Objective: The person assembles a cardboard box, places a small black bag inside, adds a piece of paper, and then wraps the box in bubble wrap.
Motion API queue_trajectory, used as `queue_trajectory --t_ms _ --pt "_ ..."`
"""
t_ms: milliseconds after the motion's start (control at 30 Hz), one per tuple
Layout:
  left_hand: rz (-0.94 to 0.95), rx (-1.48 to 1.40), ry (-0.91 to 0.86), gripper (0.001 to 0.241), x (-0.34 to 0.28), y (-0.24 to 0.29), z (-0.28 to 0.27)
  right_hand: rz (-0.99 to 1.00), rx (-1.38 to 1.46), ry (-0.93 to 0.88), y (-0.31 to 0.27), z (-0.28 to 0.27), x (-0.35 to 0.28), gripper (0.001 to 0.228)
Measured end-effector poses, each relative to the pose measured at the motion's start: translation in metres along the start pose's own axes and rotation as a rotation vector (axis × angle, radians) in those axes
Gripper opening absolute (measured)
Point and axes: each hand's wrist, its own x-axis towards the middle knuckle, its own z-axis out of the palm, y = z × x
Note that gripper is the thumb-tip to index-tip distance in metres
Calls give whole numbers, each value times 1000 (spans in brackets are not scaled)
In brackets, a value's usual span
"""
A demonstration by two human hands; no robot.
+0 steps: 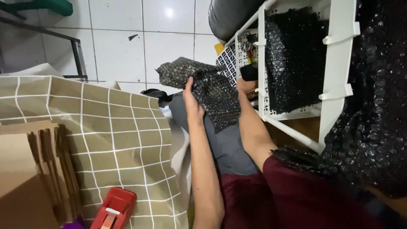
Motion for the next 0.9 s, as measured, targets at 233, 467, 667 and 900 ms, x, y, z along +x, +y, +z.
queue_trajectory --t_ms 233,467,667,900 --pt "-24 33 -10 84 -7 9 -8 15 22 88 -64 -48 -23 25" --pt "-78 44 -43 121 -18 16 -7 59 53 -42 -118 -94 -38 35" --pt "-83 15 -61 101 -24 24 -7 -44 -121 -65 -25 -36 -2 33" --pt "678 900 -293 58 4 15 -93 -119 209 -388 -124 -130 -86 78"
